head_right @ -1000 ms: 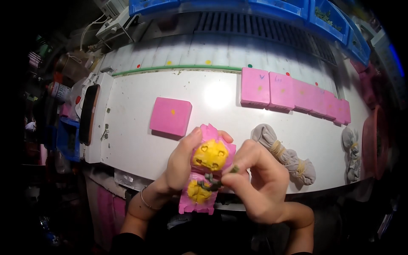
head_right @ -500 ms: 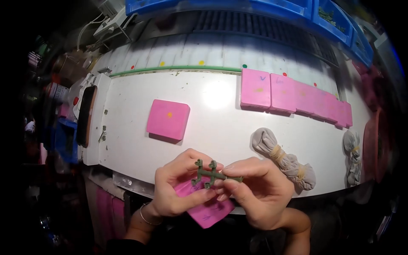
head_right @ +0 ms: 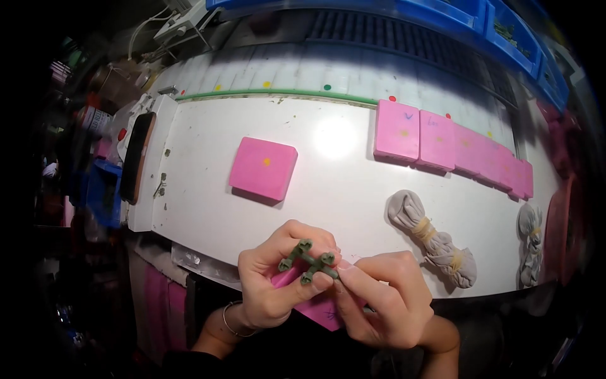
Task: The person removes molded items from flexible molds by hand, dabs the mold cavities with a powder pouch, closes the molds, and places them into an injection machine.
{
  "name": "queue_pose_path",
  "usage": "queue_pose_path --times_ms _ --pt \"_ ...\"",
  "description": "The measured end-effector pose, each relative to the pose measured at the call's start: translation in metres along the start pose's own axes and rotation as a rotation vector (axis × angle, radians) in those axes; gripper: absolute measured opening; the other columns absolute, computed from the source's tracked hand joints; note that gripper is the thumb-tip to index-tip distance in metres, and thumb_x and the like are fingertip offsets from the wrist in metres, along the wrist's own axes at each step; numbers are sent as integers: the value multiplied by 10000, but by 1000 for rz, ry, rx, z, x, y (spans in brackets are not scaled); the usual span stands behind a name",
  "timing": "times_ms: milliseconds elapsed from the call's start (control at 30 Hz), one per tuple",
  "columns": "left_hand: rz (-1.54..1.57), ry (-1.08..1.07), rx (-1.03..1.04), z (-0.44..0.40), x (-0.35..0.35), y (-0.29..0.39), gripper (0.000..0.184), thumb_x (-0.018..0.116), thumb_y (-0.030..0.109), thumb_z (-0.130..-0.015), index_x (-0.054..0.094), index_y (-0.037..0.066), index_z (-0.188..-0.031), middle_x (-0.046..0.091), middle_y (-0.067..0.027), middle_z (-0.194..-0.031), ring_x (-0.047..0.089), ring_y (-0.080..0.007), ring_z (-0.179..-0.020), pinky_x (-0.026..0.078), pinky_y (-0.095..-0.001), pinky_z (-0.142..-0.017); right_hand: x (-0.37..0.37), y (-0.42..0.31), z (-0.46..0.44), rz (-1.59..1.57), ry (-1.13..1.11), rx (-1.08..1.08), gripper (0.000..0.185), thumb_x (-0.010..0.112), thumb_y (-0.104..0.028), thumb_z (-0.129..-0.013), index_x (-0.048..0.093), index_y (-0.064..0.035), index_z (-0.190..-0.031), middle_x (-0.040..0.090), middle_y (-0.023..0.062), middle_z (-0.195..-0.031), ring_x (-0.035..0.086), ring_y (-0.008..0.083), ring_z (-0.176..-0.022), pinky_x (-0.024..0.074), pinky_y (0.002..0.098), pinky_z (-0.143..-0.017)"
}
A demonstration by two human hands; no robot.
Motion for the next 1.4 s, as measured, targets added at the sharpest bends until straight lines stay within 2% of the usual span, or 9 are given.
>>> queue_pose_path --times_ms 267,900,967,1100,1167,1267,1333,1367,1400 --pt "-49 2 64 -1 3 3 152 701 6 -772 656 -24 -914 597 -108 -927 566 -211 -890 468 -357 -815 0 0 4 70 -7 -28 372 725 76 -676 586 30 -1017 558 106 -800 531 190 -624 430 259 -513" --pt "-94 -12 31 -3 3 3 162 711 36 -765 664 -26 -907 593 -105 -908 565 -224 -909 469 -332 -796 0 4 9 57 -7 1 386 735 87 -671 580 32 -1020 573 108 -793 542 197 -613 438 260 -512" --pt "-110 -96 99 -4 3 1 219 616 -111 -786 635 -27 -987 555 -84 -969 562 -151 -880 481 -252 -744 0 5 9 53 -12 3 390 734 88 -671 579 31 -1025 573 108 -797 542 197 -614 438 261 -512" --pt "-74 -100 98 -3 3 0 217 622 -110 -780 636 -26 -979 557 -82 -969 563 -146 -874 479 -248 -742 0 5 7 57 -21 11 344 718 86 -681 596 35 -999 574 100 -723 530 193 -557 424 263 -479" --pt "-75 -28 31 -2 2 -1 145 697 34 -780 654 -37 -898 592 -103 -901 569 -223 -895 477 -321 -769 -3 2 5 69 -36 30 305 709 78 -692 606 39 -977 575 95 -689 524 190 -531 418 263 -465" --pt "-85 -51 42 -1 1 -2 144 690 32 -787 647 -43 -902 592 -104 -899 570 -221 -893 475 -316 -761 -7 1 0 82 -117 100 225 686 63 -715 630 24 -929 571 89 -627 504 182 -479 401 259 -439" --pt "-76 -57 17 0 1 -1 139 687 28 -789 644 -44 -899 591 -103 -898 570 -216 -886 473 -310 -754 -8 6 -1 -122 -267 264 107 643 18 -783 639 15 -890 563 68 -590 500 150 -461 397 254 -438" --pt "-70 -59 -8 1 1 -1 134 683 24 -791 641 -45 -897 589 -103 -898 570 -211 -879 471 -305 -746 -13 5 -3 -118 -266 263 107 643 18 -783 639 15 -890 563 68 -590 500 150 -461 397 254 -438" --pt "-68 -62 -5 2 2 1 134 683 24 -791 641 -45 -897 589 -103 -898 570 -211 -879 471 -305 -746 -14 7 -3 -367 -368 507 66 614 -10 -818 639 13 -874 558 60 -573 500 134 -457 390 249 -437"
Point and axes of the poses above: each hand's wrist, its own z-axis away from the middle knuckle, its own x-axis out of the palm, y = z × x, the point moved 3 cm from there along -z, towards the middle knuckle
